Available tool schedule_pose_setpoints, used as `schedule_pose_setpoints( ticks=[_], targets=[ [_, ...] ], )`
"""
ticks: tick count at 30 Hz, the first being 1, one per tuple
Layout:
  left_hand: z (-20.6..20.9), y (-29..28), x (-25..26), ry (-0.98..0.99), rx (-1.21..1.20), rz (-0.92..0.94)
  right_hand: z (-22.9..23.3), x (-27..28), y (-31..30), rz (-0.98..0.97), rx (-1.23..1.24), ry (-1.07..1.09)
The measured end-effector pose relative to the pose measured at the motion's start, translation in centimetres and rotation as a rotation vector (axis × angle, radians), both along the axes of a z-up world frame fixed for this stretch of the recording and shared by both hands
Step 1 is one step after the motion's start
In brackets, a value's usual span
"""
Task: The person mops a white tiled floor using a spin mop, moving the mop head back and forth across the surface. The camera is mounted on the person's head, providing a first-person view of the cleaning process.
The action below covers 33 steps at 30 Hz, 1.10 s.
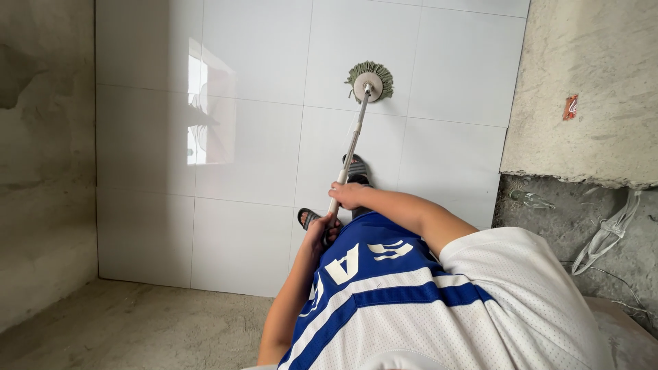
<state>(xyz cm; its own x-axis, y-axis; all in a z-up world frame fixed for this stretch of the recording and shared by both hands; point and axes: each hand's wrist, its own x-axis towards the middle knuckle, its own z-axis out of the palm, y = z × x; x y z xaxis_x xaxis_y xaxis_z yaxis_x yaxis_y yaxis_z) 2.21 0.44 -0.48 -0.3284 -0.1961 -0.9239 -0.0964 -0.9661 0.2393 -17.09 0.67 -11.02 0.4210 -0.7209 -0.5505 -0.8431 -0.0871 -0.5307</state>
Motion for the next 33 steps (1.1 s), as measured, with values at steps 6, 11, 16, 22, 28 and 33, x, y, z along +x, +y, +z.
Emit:
schedule_pose_setpoints(
  ticks=[6, 11, 16, 22, 28, 33],
  targets=[
    [2.7, 1.9, 9.0, -0.055, 0.028, 0.030, 4.1, 8.1, 0.8, 0.124, -0.040, -0.048],
    [5.0, 3.4, 14.6, -0.050, 0.074, 0.055, 3.6, 13.8, 2.0, 0.202, -0.096, -0.073],
    [6.2, 4.3, 17.8, -0.052, 0.081, 0.076, 3.0, 16.8, 2.5, 0.297, -0.166, -0.103],
    [5.8, 3.2, 15.9, -0.053, 0.037, -0.001, 4.9, 15.0, 1.6, 0.239, -0.237, -0.107],
    [2.7, 0.7, 10.5, -0.007, 0.039, 0.009, 6.0, 9.8, -0.1, 0.073, -0.242, -0.114],
    [5.3, -3.7, 1.8, 0.061, 0.011, 0.022, 3.6, 3.6, -3.2, -0.099, -0.189, -0.014]
  ],
)
